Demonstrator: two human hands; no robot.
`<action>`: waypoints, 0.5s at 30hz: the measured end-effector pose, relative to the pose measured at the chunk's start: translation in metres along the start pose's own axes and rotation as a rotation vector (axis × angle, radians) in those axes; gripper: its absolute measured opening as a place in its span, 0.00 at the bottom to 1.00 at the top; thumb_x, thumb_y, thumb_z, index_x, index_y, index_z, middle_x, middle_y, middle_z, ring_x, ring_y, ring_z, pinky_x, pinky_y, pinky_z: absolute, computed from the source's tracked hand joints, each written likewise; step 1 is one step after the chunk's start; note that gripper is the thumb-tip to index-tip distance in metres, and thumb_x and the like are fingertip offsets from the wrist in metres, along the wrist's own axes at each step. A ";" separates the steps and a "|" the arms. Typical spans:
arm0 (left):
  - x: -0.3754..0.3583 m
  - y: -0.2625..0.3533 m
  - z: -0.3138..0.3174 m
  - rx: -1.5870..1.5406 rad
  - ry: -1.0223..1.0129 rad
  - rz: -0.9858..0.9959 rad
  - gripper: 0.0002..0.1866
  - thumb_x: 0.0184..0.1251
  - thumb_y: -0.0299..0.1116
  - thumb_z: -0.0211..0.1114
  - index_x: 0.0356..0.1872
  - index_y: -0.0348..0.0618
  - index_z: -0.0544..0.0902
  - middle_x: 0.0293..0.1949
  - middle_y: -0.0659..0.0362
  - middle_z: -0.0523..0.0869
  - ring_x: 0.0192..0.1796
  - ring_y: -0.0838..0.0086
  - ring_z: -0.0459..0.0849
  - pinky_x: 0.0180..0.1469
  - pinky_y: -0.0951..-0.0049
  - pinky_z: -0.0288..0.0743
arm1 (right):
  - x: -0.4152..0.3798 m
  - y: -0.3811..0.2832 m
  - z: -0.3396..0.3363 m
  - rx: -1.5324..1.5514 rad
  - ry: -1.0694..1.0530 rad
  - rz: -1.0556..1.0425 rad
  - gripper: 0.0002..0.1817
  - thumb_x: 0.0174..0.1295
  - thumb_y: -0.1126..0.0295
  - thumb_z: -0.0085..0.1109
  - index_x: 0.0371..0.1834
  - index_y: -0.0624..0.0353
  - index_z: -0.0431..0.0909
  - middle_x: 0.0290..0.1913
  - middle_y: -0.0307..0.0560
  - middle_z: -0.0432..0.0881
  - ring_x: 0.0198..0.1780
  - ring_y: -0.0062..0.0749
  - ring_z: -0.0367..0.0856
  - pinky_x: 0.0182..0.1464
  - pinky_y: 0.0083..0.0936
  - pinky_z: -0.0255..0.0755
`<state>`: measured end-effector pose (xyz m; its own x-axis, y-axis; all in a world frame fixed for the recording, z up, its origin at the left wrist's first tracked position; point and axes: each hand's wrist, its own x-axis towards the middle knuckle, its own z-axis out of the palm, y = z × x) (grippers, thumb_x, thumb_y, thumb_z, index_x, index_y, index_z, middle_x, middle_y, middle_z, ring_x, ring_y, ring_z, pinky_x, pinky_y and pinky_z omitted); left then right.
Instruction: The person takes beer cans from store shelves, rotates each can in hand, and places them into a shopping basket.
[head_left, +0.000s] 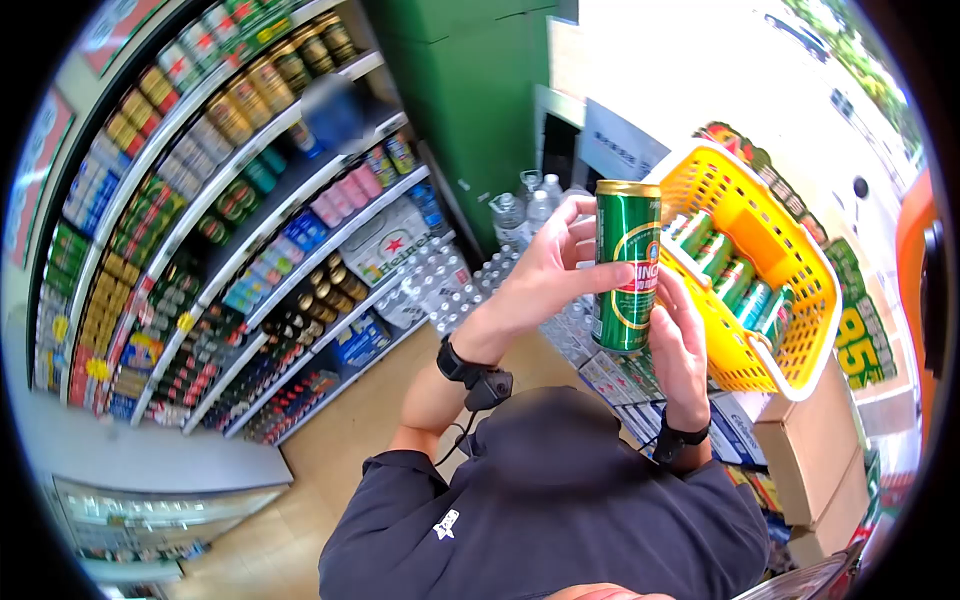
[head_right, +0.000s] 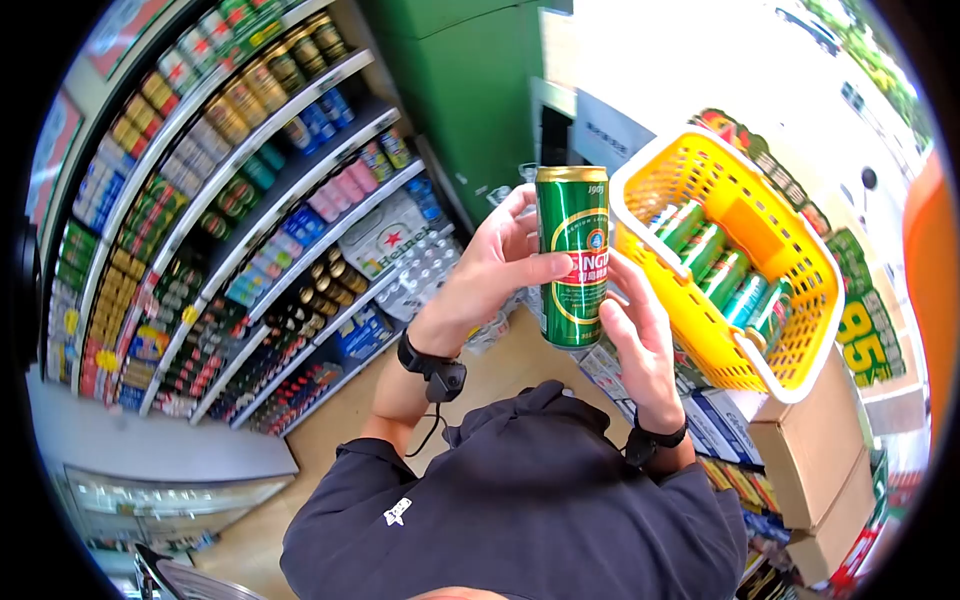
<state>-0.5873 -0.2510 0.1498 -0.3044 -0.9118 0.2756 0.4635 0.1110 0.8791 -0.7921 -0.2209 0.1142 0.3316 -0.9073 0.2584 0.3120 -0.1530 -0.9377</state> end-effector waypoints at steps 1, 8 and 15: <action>-0.016 0.002 -0.008 0.008 0.053 0.032 0.34 0.63 0.25 0.77 0.66 0.39 0.66 0.60 0.53 0.82 0.60 0.71 0.84 0.61 0.68 0.81 | 0.004 0.009 0.008 -0.028 -0.083 -0.020 0.30 0.76 0.68 0.51 0.78 0.68 0.60 0.71 0.53 0.73 0.70 0.33 0.74 0.71 0.30 0.67; -0.142 0.043 -0.047 0.164 0.361 0.139 0.33 0.65 0.23 0.74 0.69 0.40 0.69 0.61 0.55 0.83 0.60 0.72 0.83 0.61 0.69 0.79 | 0.001 0.031 0.104 0.108 -0.377 0.147 0.32 0.74 0.76 0.57 0.79 0.70 0.59 0.69 0.58 0.77 0.69 0.34 0.76 0.71 0.31 0.68; -0.268 0.063 -0.075 0.258 0.686 0.218 0.37 0.64 0.31 0.79 0.72 0.35 0.72 0.59 0.56 0.83 0.52 0.76 0.83 0.51 0.74 0.84 | -0.021 0.058 0.207 0.156 -0.594 0.247 0.32 0.73 0.77 0.59 0.78 0.70 0.61 0.64 0.56 0.81 0.65 0.34 0.80 0.69 0.31 0.71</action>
<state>-0.4138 -0.0290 0.1021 0.3959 -0.8905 0.2240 0.2188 0.3284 0.9189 -0.5961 -0.1296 0.1021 0.8310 -0.5310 0.1658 0.2739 0.1311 -0.9528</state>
